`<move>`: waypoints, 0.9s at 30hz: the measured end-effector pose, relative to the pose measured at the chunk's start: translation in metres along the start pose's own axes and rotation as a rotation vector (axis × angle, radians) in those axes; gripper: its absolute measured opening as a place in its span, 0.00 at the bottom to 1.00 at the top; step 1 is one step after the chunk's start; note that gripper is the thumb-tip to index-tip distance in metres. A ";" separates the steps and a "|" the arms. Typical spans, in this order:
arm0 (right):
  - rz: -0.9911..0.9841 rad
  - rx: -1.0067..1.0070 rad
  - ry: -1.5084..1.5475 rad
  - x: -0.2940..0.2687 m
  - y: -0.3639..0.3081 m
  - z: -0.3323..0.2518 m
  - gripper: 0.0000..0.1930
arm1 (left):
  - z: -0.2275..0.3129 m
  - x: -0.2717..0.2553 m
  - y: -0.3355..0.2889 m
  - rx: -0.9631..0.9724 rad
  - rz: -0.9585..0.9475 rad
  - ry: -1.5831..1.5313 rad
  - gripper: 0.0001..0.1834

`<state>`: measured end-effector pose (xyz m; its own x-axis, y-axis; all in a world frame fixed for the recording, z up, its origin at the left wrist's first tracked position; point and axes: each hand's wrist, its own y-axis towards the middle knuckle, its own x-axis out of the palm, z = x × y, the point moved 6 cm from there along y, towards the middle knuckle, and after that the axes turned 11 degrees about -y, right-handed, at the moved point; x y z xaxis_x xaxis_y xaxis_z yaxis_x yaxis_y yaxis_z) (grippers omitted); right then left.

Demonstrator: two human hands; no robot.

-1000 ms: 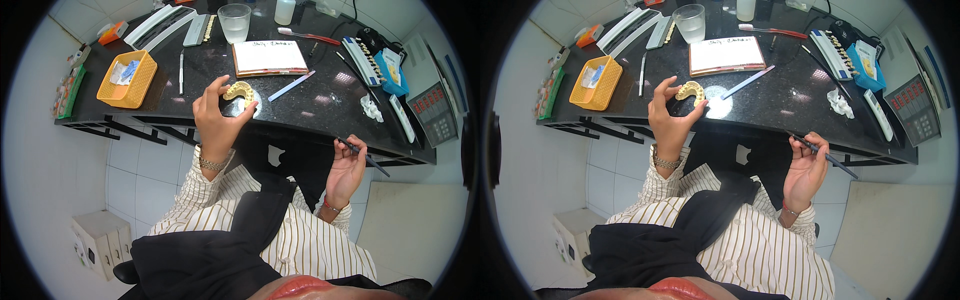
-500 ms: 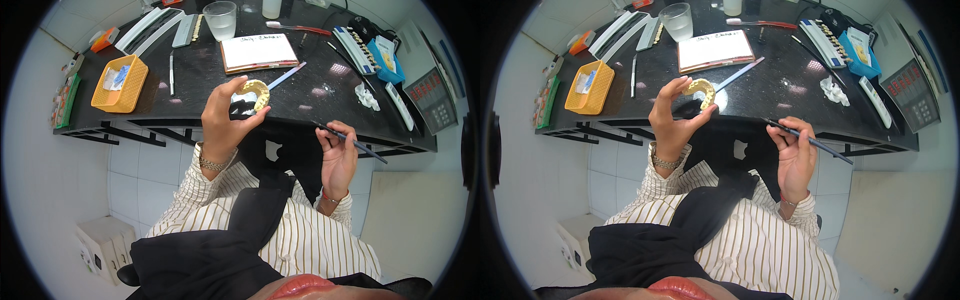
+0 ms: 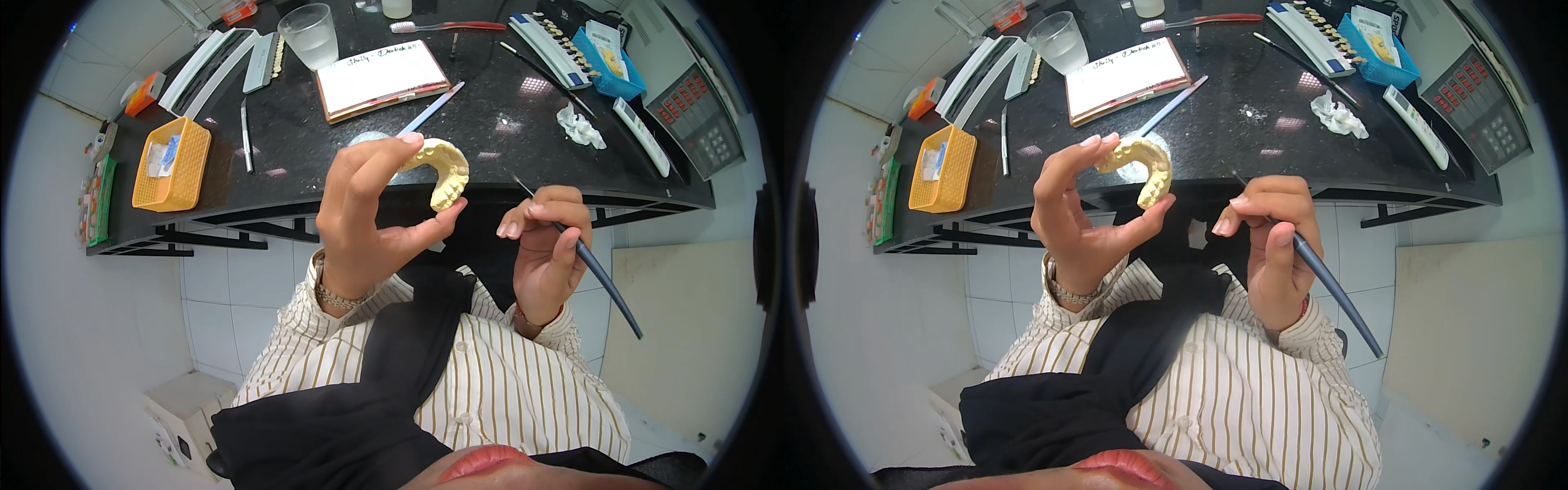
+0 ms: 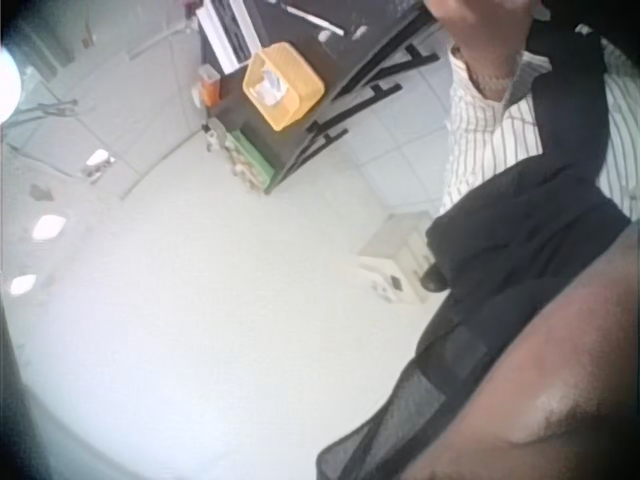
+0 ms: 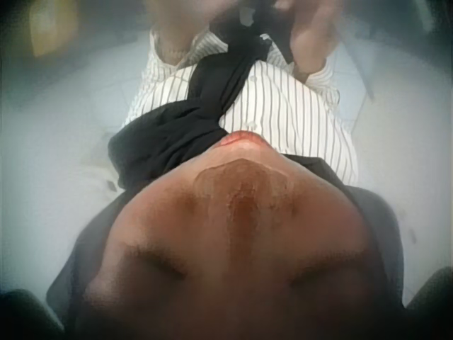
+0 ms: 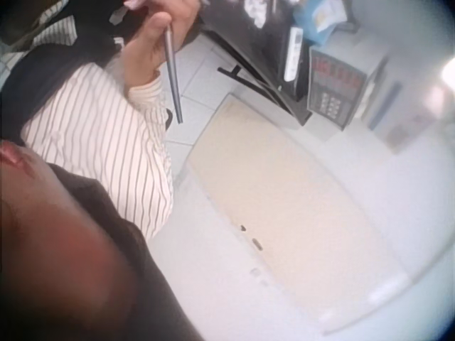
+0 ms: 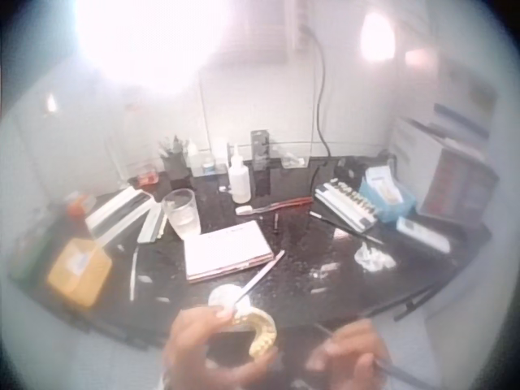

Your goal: The person uses a fine brush to apply and shape material on a dental mold held in their left hand. They repeatedly dip the brush into a container and wipe it on a tissue while working on the mold's surface.

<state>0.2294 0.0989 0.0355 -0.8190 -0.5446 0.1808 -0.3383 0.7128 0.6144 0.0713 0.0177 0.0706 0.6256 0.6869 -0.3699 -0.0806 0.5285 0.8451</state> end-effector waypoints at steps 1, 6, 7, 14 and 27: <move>0.019 -0.031 -0.001 -0.002 0.001 -0.002 0.14 | 0.002 0.001 0.000 0.002 -0.004 -0.009 0.42; -0.100 0.135 -0.336 0.003 0.002 0.002 0.11 | 0.013 0.002 0.001 0.028 0.042 -0.080 0.43; -0.134 0.152 -0.355 0.009 0.004 0.003 0.11 | 0.013 0.002 0.002 0.038 0.040 -0.086 0.43; -0.184 0.394 -0.316 0.029 0.001 0.021 0.12 | 0.011 -0.004 0.000 -0.003 0.081 -0.078 0.35; -0.066 -0.018 -0.756 0.048 0.037 0.023 0.21 | -0.054 -0.065 -0.021 -0.344 0.140 0.174 0.28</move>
<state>0.1673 0.1096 0.0492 -0.8941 -0.1300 -0.4286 -0.3955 0.6784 0.6192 -0.0099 -0.0111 0.0560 0.4519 0.8225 -0.3453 -0.4289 0.5397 0.7244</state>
